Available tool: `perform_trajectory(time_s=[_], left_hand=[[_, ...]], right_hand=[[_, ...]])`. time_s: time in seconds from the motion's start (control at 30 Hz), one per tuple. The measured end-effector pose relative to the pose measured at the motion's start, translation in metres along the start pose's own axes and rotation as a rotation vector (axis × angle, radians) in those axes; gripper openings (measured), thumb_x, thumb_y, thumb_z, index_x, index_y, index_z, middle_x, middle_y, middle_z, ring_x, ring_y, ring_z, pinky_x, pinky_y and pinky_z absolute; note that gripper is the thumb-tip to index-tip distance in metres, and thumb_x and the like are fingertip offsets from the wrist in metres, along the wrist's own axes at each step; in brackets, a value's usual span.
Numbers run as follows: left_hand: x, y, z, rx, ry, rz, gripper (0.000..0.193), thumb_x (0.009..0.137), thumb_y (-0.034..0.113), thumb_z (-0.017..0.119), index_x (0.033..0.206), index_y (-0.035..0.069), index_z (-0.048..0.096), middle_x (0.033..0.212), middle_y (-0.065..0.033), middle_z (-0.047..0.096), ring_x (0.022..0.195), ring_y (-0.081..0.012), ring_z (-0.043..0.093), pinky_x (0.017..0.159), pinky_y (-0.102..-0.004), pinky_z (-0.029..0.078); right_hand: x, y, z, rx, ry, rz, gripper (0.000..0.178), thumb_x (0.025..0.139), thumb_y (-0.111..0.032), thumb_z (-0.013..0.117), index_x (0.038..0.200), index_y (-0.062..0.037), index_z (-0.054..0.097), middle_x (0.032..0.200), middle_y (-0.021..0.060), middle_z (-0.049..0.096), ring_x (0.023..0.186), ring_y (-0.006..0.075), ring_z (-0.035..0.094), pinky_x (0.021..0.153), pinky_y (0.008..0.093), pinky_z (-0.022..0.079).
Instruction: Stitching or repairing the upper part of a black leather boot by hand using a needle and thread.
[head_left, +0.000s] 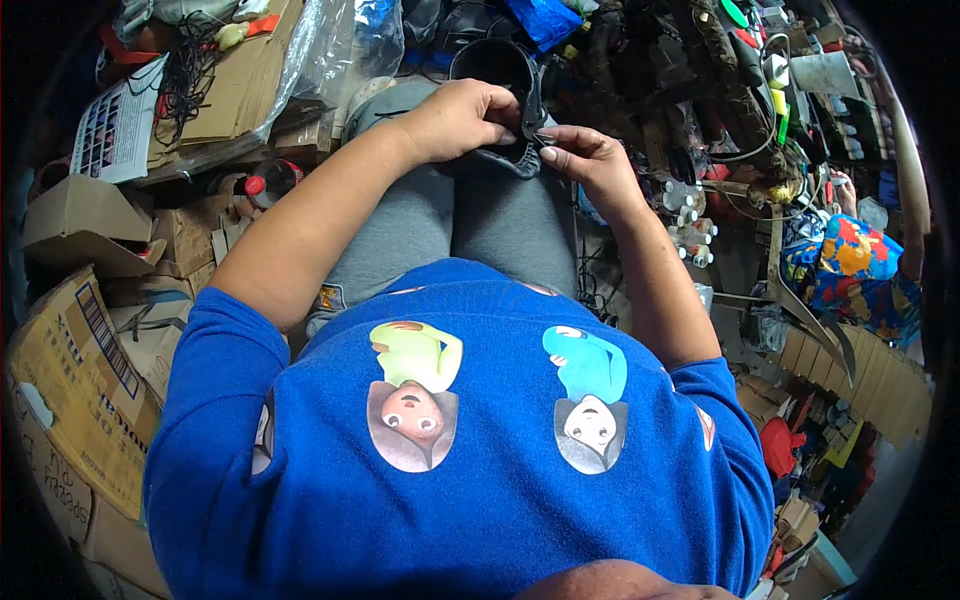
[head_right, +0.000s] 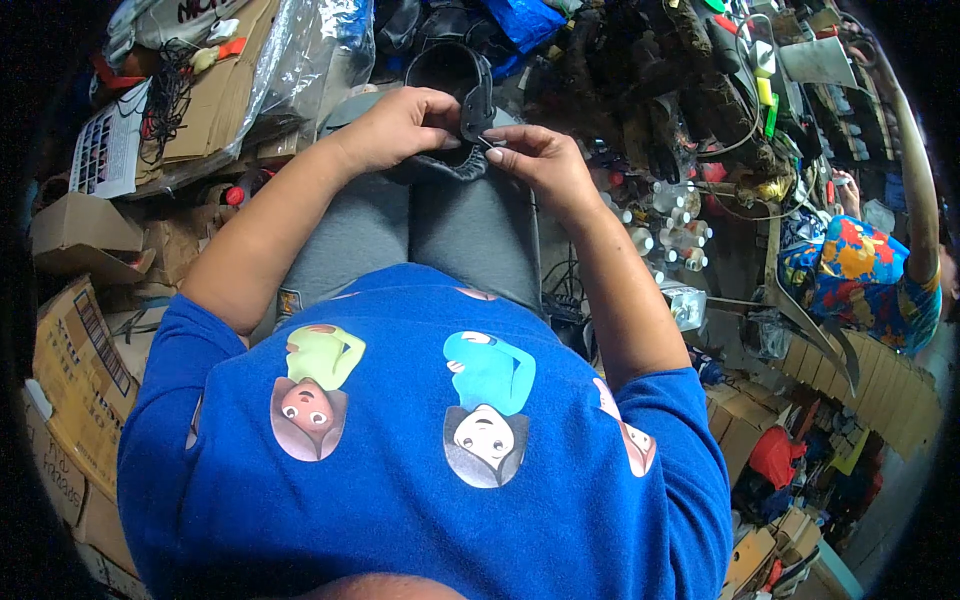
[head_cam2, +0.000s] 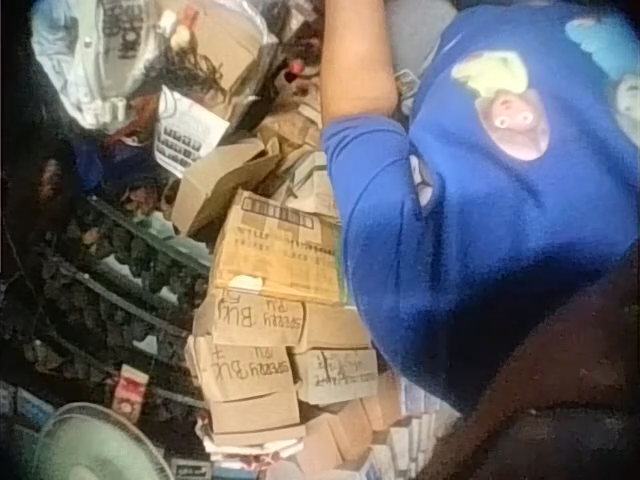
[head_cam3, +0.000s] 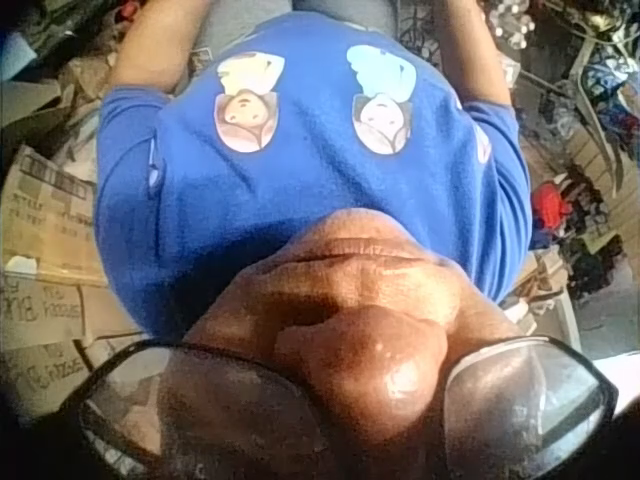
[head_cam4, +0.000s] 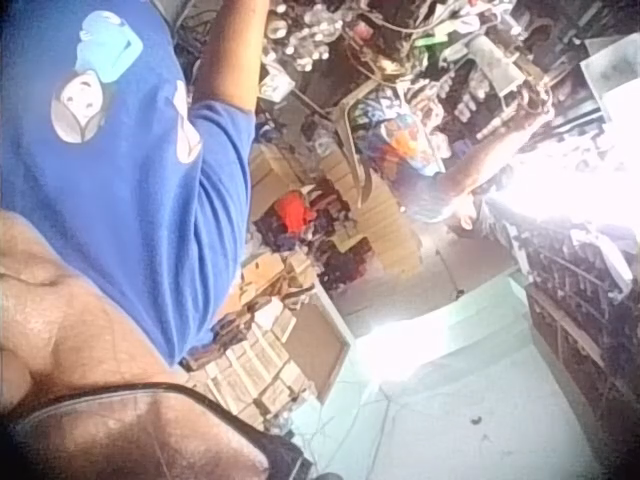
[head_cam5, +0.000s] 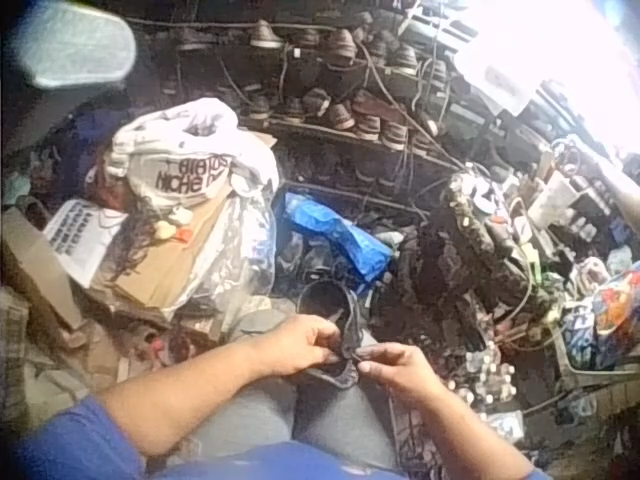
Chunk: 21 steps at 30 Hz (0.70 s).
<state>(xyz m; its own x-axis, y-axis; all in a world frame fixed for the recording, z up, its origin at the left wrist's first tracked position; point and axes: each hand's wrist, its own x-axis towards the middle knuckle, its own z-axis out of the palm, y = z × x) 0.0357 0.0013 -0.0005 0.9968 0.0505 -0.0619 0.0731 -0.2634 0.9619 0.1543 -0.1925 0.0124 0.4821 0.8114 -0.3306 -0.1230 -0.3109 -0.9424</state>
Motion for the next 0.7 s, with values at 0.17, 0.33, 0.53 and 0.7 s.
perform_trajectory(time_s=[0.17, 0.33, 0.53, 0.7], left_hand=[[0.007, 0.000, 0.006, -0.082, -0.041, -0.022, 0.021, 0.076, -0.002, 0.066, 0.097, 0.002, 0.062, 0.085, -0.0028, 0.067, 0.079, -0.0091, 0.060, 0.074, -0.0259, 0.048], [-0.003, 0.003, 0.013, 0.011, 0.040, -0.003, 0.015, 0.073, 0.007, 0.070, 0.085, 0.002, 0.063, 0.080, -0.0090, 0.065, 0.074, -0.0196, 0.063, 0.068, -0.0315, 0.048], [-0.029, 0.015, -0.002, 0.340, 0.173, 0.191, 0.011, 0.074, 0.007, 0.067, 0.082, 0.002, 0.062, 0.078, -0.0082, 0.054, 0.076, -0.0237, 0.054, 0.068, -0.0327, 0.043], [-0.034, 0.022, -0.001, 0.585, 0.165, 0.132, 0.015, 0.080, 0.010, 0.060, 0.092, 0.002, 0.057, 0.086, -0.0190, 0.060, 0.085, -0.0368, 0.058, 0.072, -0.0431, 0.046]], right_hand=[[0.004, -0.010, 0.001, -0.036, 0.032, 0.049, 0.022, 0.080, -0.011, 0.073, 0.099, -0.0023, 0.068, 0.082, -0.0011, 0.066, 0.073, 0.0061, 0.056, 0.068, 0.0214, 0.046], [0.008, -0.016, 0.004, -0.266, -0.060, 0.018, 0.011, 0.080, -0.006, 0.072, 0.085, -0.0030, 0.063, 0.079, -0.0028, 0.062, 0.074, 0.0049, 0.054, 0.069, 0.0215, 0.045], [0.000, -0.020, -0.017, -0.197, -0.111, -0.048, 0.015, 0.083, -0.012, 0.070, 0.078, -0.0055, 0.058, 0.069, -0.0055, 0.053, 0.065, 0.0034, 0.045, 0.059, 0.0213, 0.038], [-0.007, -0.039, 0.002, -0.545, -0.059, -0.113, 0.009, 0.081, -0.010, 0.066, 0.086, -0.0046, 0.061, 0.073, 0.0034, 0.061, 0.073, 0.0122, 0.058, 0.069, 0.0269, 0.043]])
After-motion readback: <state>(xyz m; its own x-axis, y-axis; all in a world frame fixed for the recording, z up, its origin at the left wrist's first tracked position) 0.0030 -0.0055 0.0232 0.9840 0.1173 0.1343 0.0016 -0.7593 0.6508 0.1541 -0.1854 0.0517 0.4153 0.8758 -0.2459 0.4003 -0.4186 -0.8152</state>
